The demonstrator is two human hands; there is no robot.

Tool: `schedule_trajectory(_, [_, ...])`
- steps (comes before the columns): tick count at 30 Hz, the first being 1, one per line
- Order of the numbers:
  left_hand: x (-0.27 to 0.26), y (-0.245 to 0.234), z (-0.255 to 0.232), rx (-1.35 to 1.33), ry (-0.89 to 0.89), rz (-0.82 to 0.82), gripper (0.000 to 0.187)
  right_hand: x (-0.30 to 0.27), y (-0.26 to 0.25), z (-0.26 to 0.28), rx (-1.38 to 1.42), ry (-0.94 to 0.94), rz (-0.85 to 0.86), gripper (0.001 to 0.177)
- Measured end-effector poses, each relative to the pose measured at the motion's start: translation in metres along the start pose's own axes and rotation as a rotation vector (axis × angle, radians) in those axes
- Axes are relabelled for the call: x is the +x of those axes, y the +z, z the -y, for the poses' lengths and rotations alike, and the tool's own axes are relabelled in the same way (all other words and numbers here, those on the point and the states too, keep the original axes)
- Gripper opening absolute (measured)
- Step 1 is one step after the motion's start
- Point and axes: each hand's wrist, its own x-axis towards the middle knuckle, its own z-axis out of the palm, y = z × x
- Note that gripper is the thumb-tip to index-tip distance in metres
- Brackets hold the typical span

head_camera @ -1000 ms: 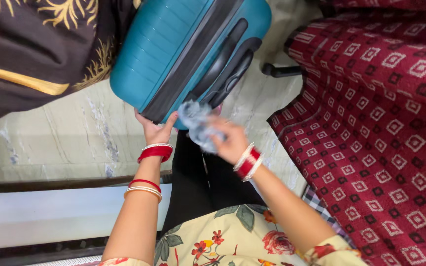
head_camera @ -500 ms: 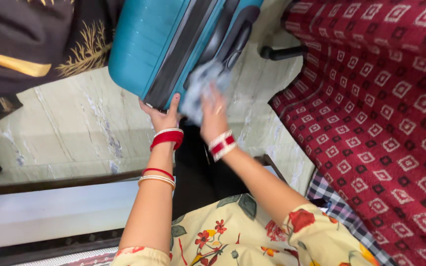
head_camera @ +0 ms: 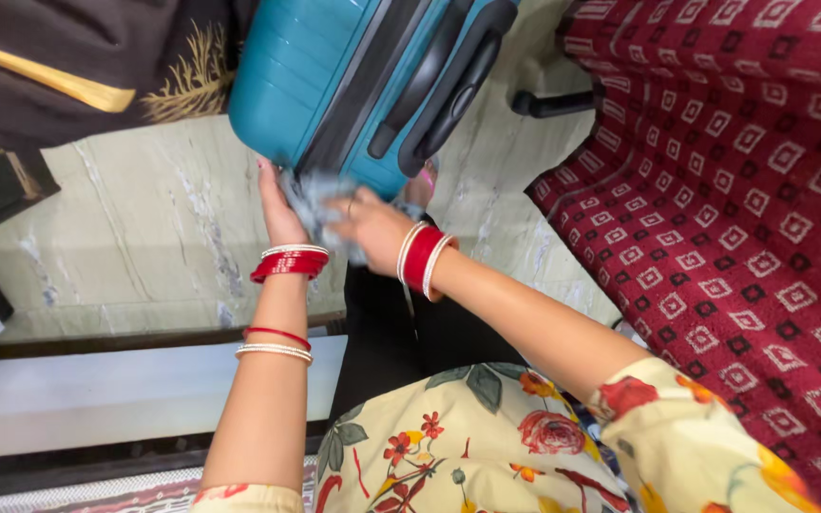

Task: The person wipes a window frame, a suitcase, a desk, and a wall-mounted board using a cloth. They move items on the desk to clean underneath and wipe multiple surfaces in sequence.

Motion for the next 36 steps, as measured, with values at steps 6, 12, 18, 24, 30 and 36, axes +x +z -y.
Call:
schedule_trajectory(6, [0.003,0.028,-0.007,0.877,0.315,-0.282,0.094,0.027,-0.075,-0.024,-0.352,-0.117,-0.052,0.03])
schedule_trajectory(12, [0.01,0.109,-0.021,1.461,0.06,-0.298,0.153,0.026,-0.136,-0.108,-0.659,-0.181,0.018,0.022])
schedule_trajectory(18, [0.019,0.169,-0.045,1.766,-0.007,-0.278,0.176,0.018,-0.204,-0.2,-0.609,0.481,-0.169,0.014])
schedule_trajectory(24, [0.036,0.193,-0.043,1.927,0.211,-0.002,0.168,0.018,-0.21,-0.161,-0.51,0.049,-0.364,0.022])
schedule_trajectory(30, [0.046,0.189,-0.033,2.075,0.435,0.054,0.144,0.031,-0.221,-0.235,-0.443,0.386,-0.414,0.023])
schedule_trajectory(36, [0.055,0.185,-0.03,2.1,0.406,0.07,0.143,0.03,-0.213,-0.202,-0.497,0.122,-0.565,0.066])
